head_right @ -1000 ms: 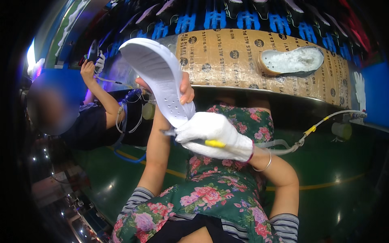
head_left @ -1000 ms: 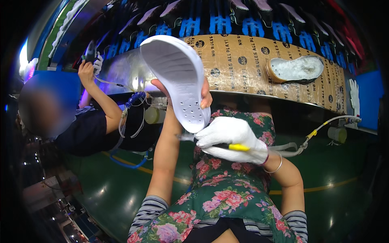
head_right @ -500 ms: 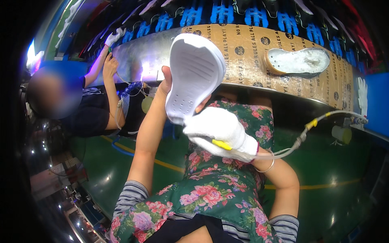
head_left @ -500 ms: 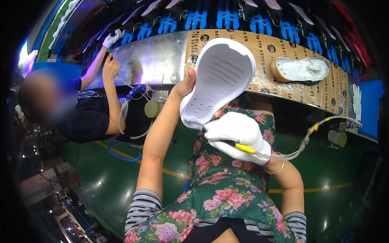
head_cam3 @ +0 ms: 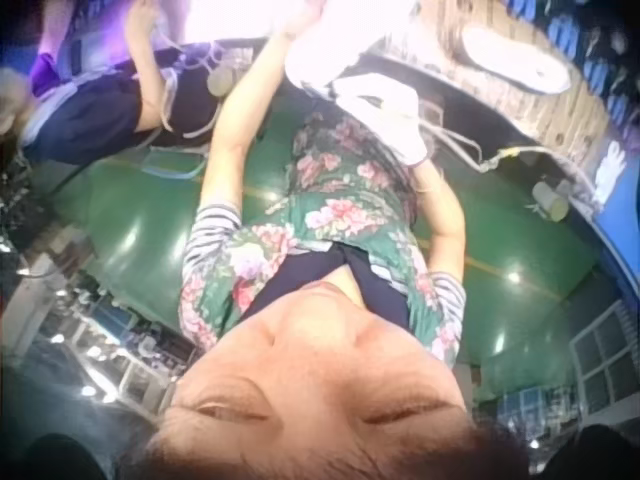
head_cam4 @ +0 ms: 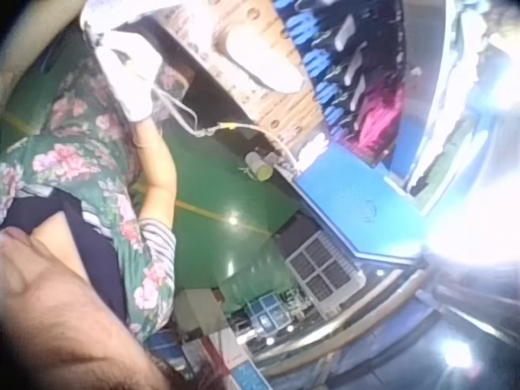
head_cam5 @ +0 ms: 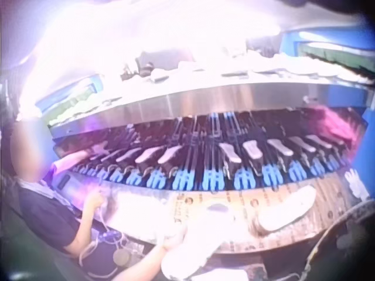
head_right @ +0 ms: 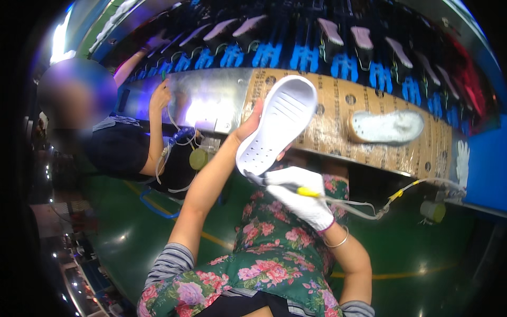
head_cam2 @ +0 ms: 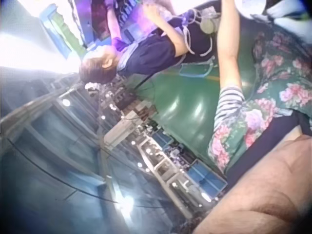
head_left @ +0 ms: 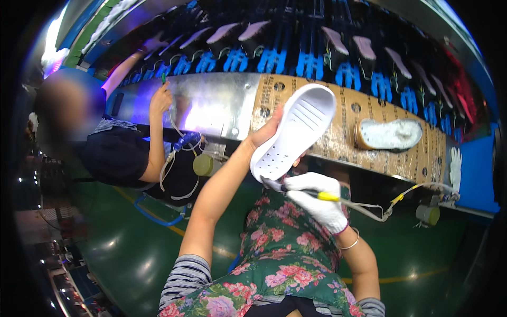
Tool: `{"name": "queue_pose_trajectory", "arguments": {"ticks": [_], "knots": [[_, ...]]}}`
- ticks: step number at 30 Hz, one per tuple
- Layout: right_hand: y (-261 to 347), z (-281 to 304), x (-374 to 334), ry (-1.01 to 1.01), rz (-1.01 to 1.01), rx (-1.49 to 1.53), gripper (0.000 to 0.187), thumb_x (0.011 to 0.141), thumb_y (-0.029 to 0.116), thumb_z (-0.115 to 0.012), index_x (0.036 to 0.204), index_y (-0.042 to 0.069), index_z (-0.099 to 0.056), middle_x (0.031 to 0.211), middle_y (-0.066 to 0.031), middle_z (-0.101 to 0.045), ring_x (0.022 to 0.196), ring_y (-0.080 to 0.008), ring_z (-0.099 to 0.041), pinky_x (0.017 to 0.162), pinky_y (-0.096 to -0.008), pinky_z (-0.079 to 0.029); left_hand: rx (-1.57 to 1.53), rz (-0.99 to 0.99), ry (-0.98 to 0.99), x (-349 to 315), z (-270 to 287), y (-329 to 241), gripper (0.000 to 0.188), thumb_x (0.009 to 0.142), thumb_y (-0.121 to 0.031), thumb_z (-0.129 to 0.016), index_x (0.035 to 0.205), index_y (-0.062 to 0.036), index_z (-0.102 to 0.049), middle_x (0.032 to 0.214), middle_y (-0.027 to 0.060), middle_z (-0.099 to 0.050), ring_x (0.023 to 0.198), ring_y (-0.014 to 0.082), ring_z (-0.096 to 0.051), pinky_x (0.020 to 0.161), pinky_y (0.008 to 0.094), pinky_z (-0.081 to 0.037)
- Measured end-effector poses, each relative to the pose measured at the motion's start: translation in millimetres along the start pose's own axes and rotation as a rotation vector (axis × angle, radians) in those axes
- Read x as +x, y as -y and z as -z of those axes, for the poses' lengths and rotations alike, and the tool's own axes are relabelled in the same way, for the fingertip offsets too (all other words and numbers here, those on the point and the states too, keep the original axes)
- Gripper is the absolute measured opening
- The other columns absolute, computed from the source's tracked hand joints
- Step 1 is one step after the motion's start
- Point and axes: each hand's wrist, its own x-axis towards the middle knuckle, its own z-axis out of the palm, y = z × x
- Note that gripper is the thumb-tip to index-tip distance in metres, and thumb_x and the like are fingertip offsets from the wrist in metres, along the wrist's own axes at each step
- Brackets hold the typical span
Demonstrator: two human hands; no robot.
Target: The person picks white clog-style shoes from a conveyor belt and uses a yellow-handled tool to scrape or trim the soles. After treating each shoe, the person places it back on the belt. The process is repeated for multiple shoes.
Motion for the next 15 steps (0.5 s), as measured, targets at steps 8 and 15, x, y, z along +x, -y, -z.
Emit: {"name": "queue_pose_trajectory", "arguments": {"ticks": [8,15], "knots": [[-35,13,10,-0.474,-0.180,0.534,0.022,0.095,0.001,-0.073,0.117,-0.002,-0.075,0.118,-0.0152,-0.077,0.096,-0.0210,-0.074,0.081,-0.0296,-0.060,-0.005,-0.916,-0.474,14,35,0,0.064,0.113,-0.048,-0.039,0.153,0.0011,-0.048,0.153,0.0236,-0.055,0.142,0.0354,-0.054,0.119,0.0534,-0.047],[-39,2,14,-0.461,-0.213,0.627,0.023,0.096,0.000,-0.071,0.119,-0.002,-0.076,0.118,-0.0123,-0.078,0.098,-0.0174,-0.074,0.084,-0.0280,-0.059,-0.342,-0.599,-0.157,-81,6,84,0.100,0.099,-0.081,-0.040,0.168,-0.0108,-0.031,0.169,0.0264,-0.035,0.151,0.0575,-0.034,0.119,0.0755,-0.032]]}}
